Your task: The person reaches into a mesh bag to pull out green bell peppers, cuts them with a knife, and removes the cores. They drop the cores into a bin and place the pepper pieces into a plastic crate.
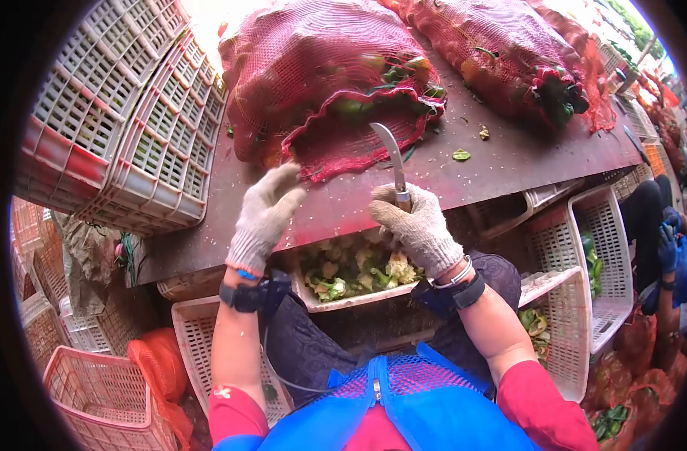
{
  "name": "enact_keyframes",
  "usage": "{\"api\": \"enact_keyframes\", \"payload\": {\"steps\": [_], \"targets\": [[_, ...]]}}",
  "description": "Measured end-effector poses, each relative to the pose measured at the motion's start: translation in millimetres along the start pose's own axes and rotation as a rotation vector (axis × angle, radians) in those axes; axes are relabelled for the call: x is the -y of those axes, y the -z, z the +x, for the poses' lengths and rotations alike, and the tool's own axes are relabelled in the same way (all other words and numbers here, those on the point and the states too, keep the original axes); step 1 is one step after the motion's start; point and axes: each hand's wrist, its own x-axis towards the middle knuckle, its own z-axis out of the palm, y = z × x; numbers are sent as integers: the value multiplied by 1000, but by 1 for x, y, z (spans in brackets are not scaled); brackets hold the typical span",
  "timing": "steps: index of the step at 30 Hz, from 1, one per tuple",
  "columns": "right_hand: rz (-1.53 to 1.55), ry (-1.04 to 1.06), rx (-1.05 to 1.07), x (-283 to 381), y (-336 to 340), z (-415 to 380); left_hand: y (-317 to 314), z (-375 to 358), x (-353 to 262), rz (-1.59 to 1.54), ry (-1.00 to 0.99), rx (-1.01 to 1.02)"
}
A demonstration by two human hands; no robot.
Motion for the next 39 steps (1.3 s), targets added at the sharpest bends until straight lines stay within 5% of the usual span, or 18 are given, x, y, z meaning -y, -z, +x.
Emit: {"api": "enact_keyframes", "payload": {"steps": [4,10,14,15,17,21,23,29,33,36,37,38,39], "targets": [[135,-94,-192,31,27,3,-67,100,34,702,-138,-25],[265,-63,-327,36,62,10,-112,86,36,824,29,119],[308,-56,-326,38,65,0,-111,42,32,998,-418,90],[326,-41,-320,39,65,-3,-109,42,14,933,-260,224],[338,-37,-335,42,63,-7,-120,52,0,755,-165,99],[366,-50,-336,42,61,-2,-156,135,25,613,-505,-168],[364,-44,-353,42,61,3,-171,149,-14,-73,214,102],[391,-37,-357,29,70,11,-212,173,-19,-904,227,266],[384,-53,-376,33,74,10,-212,125,-19,-566,349,184],[363,-29,-376,36,76,5,-192,53,0,-211,143,213],[348,-28,-385,36,75,4,-174,29,-9,-269,292,228],[341,-17,-379,34,75,5,-162,7,-1,-205,185,231],[331,-16,-370,34,76,6,-156,-14,10,-12,-162,252]]}}
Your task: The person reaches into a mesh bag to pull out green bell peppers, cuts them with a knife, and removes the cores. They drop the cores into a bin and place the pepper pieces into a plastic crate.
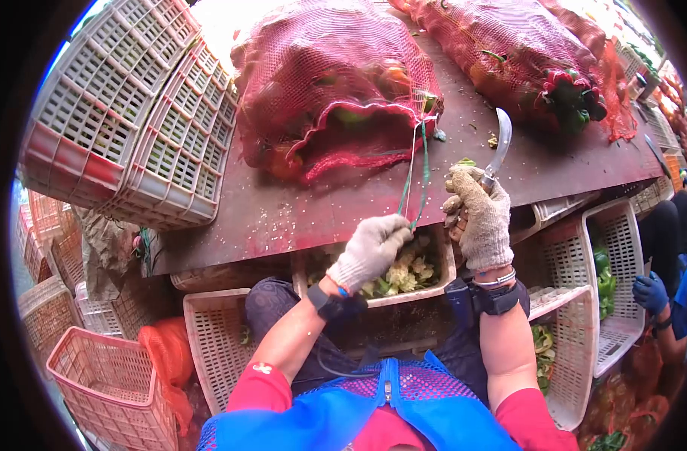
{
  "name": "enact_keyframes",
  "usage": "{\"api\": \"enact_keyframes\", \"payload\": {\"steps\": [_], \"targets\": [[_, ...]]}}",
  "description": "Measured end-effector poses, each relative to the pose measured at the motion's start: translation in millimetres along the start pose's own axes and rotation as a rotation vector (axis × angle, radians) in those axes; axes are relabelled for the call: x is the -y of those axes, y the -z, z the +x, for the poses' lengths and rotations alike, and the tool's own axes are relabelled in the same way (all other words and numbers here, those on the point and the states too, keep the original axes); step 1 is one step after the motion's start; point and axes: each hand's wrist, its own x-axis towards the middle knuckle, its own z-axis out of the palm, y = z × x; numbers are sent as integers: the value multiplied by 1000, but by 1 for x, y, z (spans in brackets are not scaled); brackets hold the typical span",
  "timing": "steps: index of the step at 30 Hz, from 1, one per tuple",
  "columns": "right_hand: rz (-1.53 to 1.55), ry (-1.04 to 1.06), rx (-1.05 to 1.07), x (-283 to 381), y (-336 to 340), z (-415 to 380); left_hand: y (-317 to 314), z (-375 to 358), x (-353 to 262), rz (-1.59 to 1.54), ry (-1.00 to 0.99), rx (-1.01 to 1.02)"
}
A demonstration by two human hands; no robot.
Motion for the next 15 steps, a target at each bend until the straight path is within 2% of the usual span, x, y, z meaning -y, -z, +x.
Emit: {"api": "enact_keyframes", "payload": {"steps": [1,2,3,4,5,6,8,10,11,14,15], "targets": [[-11,2,10,-1,-1,1,5,-23,-32,-112,250,110],[-22,-6,18,-5,-2,0,10,-45,-48,-69,268,161],[-46,4,1,-9,-6,1,9,-69,-41,-48,105,228],[-50,8,24,-12,-11,1,0,-99,-45,-63,34,407],[-54,11,44,-14,-16,0,-13,-131,-49,-111,18,616],[-59,18,53,-17,-17,0,-23,-160,-45,-107,1,632],[-87,67,100,-27,-12,1,-4,-169,-37,-160,198,263],[-156,81,61,-29,-16,-3,44,-165,-41,-399,399,-122],[-159,66,50,-31,-17,-3,65,-164,-49,-594,333,-366],[-219,35,24,-39,-22,0,141,-186,-61,-606,18,-703],[-265,28,19,-43,-24,2,157,-199,-63,-707,-66,-730]]}}
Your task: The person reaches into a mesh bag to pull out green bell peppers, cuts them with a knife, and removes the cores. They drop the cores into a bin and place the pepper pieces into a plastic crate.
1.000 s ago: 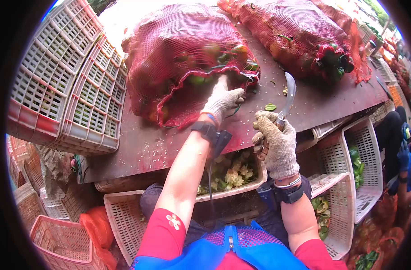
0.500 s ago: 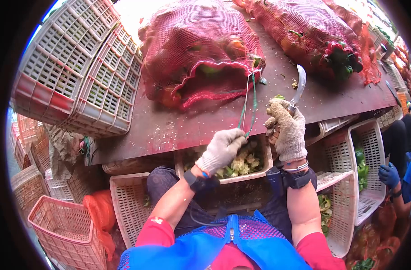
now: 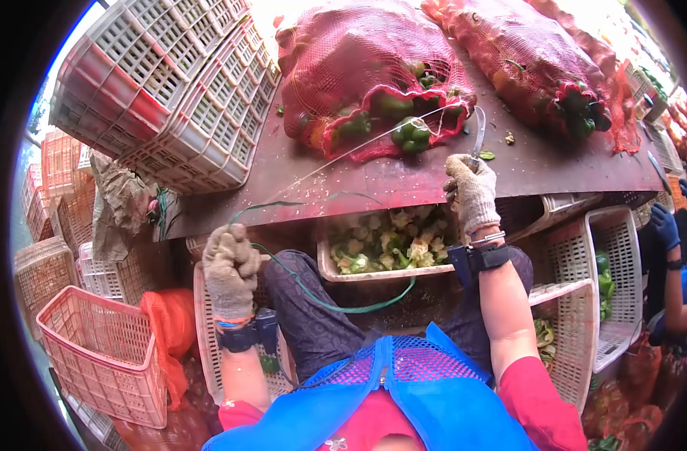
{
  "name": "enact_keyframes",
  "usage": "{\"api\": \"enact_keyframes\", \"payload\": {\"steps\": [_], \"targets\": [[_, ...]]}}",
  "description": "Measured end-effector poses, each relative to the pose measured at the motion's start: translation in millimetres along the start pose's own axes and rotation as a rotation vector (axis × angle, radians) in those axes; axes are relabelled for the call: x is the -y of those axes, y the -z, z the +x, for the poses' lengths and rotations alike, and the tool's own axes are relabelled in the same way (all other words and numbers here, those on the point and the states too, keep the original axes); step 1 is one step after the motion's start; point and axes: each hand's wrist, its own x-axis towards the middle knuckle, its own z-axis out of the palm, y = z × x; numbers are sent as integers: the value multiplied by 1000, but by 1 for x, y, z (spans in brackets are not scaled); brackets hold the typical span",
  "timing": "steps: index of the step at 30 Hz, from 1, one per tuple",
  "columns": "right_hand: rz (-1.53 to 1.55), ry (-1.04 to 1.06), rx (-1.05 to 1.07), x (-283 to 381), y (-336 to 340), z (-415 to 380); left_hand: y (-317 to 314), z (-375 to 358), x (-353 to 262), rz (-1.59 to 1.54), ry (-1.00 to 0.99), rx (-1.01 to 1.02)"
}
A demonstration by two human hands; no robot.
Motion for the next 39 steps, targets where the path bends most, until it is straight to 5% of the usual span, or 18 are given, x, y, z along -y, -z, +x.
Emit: {"api": "enact_keyframes", "payload": {"steps": [3,5,8,11,15,19,21,23,25,26,28,31,33,34,35,37,39], "targets": [[-69,12,26,-14,-14,2,70,-4,-41,-359,-35,-17],[-74,77,-1,-28,-29,7,119,-22,-61,-410,-103,-204],[-292,170,57,-40,-43,13,194,-46,-78,4,-223,-674],[-255,92,111,-54,-49,17,216,-73,-112,473,-78,-724],[-232,10,167,-57,-60,7,187,-62,-146,1109,261,-519],[-219,-66,223,-60,-70,1,220,9,-173,1281,346,-604],[-240,-63,210,-64,-74,0,259,56,-202,985,202,-685],[-232,-44,203,-67,-76,-1,280,103,-241,850,-252,-669],[-209,-55,149,-69,-77,2,250,135,-286,1262,-626,-867],[-214,-62,145,-69,-77,4,250,153,-300,1017,-738,-805],[-208,-86,119,-67,-77,6,252,185,-321,524,-930,-644],[-219,-40,106,-69,-78,8,282,213,-295,584,-957,-698],[-205,-22,100,-73,-77,10,330,229,-242,392,-779,-737],[-205,-10,94,-74,-76,11,328,221,-207,628,-601,-854],[-205,-10,88,-75,-74,11,398,227,-178,977,-428,-782],[-206,-8,80,-76,-72,11,409,220,-105,1008,-21,-852],[-260,22,70,-74,-70,11,418,204,-57,1516,40,-675]]}}
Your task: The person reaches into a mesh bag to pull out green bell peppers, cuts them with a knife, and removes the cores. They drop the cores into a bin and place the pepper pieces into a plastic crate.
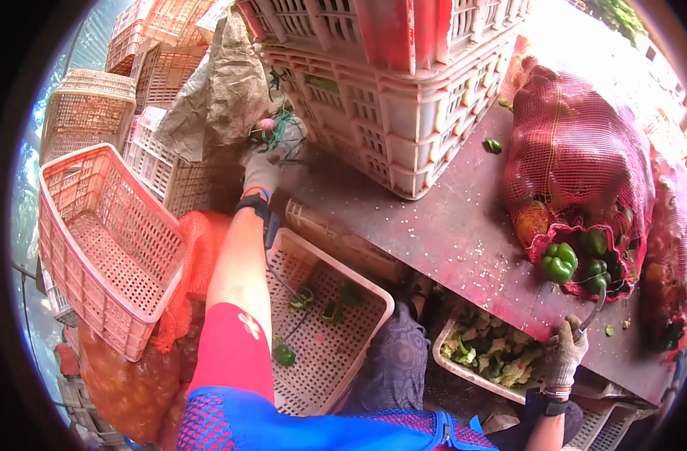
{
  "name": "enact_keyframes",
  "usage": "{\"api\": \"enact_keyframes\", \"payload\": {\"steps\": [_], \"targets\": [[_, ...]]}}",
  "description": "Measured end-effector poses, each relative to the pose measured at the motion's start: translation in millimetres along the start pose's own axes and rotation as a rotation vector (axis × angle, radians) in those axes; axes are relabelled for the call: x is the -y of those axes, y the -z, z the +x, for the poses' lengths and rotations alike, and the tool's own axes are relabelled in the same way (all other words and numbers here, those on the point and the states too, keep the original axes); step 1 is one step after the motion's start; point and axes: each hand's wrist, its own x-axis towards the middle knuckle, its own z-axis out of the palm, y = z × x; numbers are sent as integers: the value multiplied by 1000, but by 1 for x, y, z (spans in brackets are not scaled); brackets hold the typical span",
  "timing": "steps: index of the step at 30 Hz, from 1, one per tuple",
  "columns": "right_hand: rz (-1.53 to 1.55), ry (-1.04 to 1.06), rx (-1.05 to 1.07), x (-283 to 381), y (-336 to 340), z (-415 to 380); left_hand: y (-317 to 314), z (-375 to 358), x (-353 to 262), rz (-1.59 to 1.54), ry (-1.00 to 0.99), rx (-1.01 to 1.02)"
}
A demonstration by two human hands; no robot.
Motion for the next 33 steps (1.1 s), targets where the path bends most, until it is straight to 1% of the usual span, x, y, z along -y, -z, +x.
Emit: {"api": "enact_keyframes", "payload": {"steps": [3,4,5,6,7,8,10,12,14,15,16,17,18,20,21,22,23,24,25,26,28,29,30,31,32,33], "targets": [[-32,-7,-19,4,2,-2,9,-36,-42,293,-28,103],[-40,-1,-15,5,-1,-1,21,-32,-59,508,97,226],[-53,3,-32,6,0,0,29,-36,-80,614,174,234],[-32,3,-33,5,0,1,38,-44,-94,655,76,215],[-29,-8,-20,14,-2,-3,51,-52,-114,598,39,288],[-57,23,-67,23,-6,-10,49,-38,-103,615,21,421],[-130,24,-51,33,-4,-12,44,-49,-108,599,-54,227],[-106,11,-7,33,9,-8,57,-81,-156,720,-93,204],[-114,111,16,30,17,3,61,-104,-173,714,-335,280],[-105,116,68,33,22,11,65,-115,-180,713,-450,311],[-70,159,71,40,18,16,53,-131,-181,421,-548,306],[-215,98,128,54,22,24,46,-157,-210,318,-677,383],[-194,81,160,68,21,28,35,-184,-236,151,-755,462],[-223,419,-15,41,29,75,0,-231,-283,-67,-975,531],[-323,565,-132,28,37,91,-12,-254,-312,-87,-928,628],[-425,710,-248,18,49,107,-28,-272,-338,-81,-908,676],[-529,850,-363,13,58,116,-56,-283,-351,-253,-967,670],[-309,622,-296,22,58,105,-74,-295,-376,-152,-878,697],[-88,395,-230,41,49,80,-99,-308,-392,-104,-865,576],[132,168,-162,52,40,61,-104,-320,-418,-57,-686,688],[111,104,-20,52,35,48,-138,-333,-438,-118,-513,631],[17,195,-39,40,30,51,-148,-336,-441,-165,-485,604],[-1,272,2,28,27,53,-154,-340,-444,-208,-457,582],[-95,343,-12,27,24,53,-159,-345,-445,-251,-429,560],[-189,408,-24,26,19,53,-165,-351,-441,-302,-543,527],[-175,410,2,25,15,55,-172,-357,-433,-355,-660,493]]}}
